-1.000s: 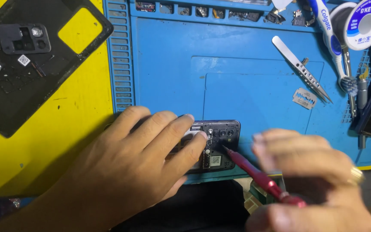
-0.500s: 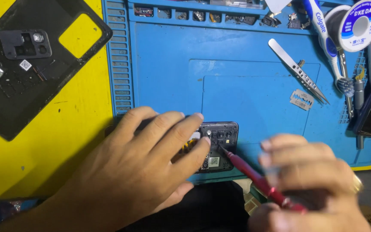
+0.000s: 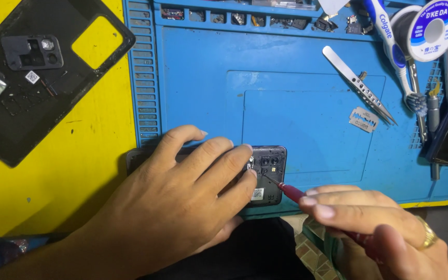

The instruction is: Disassembling a mobile phone by removing the back cover, battery, and internal screws using various tools.

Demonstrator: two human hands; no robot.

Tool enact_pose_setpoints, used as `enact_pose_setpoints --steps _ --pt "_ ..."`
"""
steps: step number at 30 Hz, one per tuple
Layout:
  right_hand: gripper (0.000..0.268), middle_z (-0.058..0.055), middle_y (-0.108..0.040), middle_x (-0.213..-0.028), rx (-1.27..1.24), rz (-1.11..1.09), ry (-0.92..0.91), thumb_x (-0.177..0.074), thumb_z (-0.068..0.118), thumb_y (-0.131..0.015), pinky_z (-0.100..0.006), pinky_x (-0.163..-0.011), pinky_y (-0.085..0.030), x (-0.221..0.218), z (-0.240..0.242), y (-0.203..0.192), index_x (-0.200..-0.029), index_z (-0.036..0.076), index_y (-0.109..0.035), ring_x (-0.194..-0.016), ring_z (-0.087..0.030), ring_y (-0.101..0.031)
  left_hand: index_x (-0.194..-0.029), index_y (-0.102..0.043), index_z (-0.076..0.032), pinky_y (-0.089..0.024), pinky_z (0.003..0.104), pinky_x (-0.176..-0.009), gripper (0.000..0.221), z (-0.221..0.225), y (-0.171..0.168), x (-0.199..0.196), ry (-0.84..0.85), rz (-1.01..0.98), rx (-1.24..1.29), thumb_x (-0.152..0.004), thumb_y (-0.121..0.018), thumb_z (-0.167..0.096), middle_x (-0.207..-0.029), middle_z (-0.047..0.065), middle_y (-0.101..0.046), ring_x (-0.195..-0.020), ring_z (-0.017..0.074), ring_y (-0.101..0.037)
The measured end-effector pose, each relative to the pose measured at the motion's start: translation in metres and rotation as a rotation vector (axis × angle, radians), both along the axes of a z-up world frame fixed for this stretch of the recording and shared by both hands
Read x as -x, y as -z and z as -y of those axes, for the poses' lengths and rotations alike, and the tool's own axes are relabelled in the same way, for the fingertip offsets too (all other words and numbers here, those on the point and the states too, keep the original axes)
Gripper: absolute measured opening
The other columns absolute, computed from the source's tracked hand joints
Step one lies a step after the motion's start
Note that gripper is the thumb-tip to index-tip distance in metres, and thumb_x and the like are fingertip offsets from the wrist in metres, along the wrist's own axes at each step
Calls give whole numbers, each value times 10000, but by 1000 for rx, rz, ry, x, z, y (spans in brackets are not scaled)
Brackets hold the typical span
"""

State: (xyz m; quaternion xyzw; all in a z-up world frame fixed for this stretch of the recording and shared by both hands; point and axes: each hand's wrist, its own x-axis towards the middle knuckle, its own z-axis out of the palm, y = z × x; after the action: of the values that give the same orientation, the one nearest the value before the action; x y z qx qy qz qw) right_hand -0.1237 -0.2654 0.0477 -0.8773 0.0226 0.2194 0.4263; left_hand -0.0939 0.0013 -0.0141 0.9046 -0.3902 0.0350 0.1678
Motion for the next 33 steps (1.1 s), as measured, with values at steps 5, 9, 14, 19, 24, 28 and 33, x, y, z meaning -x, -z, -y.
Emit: enact_pose_setpoints --steps 5,9,14,19,24,28,33 --pt "554 -166 -800 -1258 -309 -9 -282 -1116 384 -312 -456 -1148 -618 -9 48 16 -1166 33 -737 -1283 -307 -772 -1024 -667 -138 -472 421 -878 304 6 -4 -4 -19 6 110 -881 -796 -373 -1070 47 -670 -943 234 -608" --pt "582 -212 -756 -1287 -504 136 -503 -1191 424 -288 -476 -1160 -668 -13 63 32 -1230 -19 -662 -1248 -301 -799 -853 -649 -102 -446 411 -836 247 15 -2 -6 -20 9 290 -1069 -568 -15 -869 55 -598 -837 260 -554" --pt "343 -123 -769 -1241 -318 277 -417 -1034 290 -438 -387 -1143 -633 6 129 84 -1228 96 -644 -1240 -274 -779 -774 -581 -93 -419 428 -813 312 5 -2 -4 -120 117 286 -1027 -575 89 -819 82 -543 -817 284 -505" --pt "346 -344 -590 -1415 136 434 -1 -1142 -80 -451 -456 -1098 -416 -13 65 121 -1426 -212 -599 -1213 -406 -528 -921 -759 -102 -402 378 -774 91 -67 -27 0 -317 180 206 -996 -812 -98 -908 42 -719 -861 247 -619" --pt "344 -258 -735 -1272 253 857 -454 -1104 -204 -666 -514 -1116 -513 -63 43 97 -1438 -124 -682 -1103 -429 -661 -1184 -794 -95 -339 388 -790 337 -114 -27 8 -602 137 -190 -906 -849 -278 -1002 5 -719 -917 249 -559" --pt "331 -201 -724 -1283 422 956 -517 -1056 -139 -767 -512 -1013 -486 -66 30 86 -1370 -56 -706 -1009 -392 -633 -1294 -700 -100 -427 353 -794 481 -75 -28 12 -459 20 -33 -926 -798 -394 -1043 46 -661 -898 229 -568" --pt "322 -286 -674 -1231 138 881 -378 -958 -73 -739 -467 -1038 -502 -44 14 59 -1266 -105 -651 -1140 -419 -658 -1404 -573 -84 -424 422 -986 1019 -10 -24 17 -109 -10 -197 -601 -853 -645 -1304 99 -625 -1159 261 -575"
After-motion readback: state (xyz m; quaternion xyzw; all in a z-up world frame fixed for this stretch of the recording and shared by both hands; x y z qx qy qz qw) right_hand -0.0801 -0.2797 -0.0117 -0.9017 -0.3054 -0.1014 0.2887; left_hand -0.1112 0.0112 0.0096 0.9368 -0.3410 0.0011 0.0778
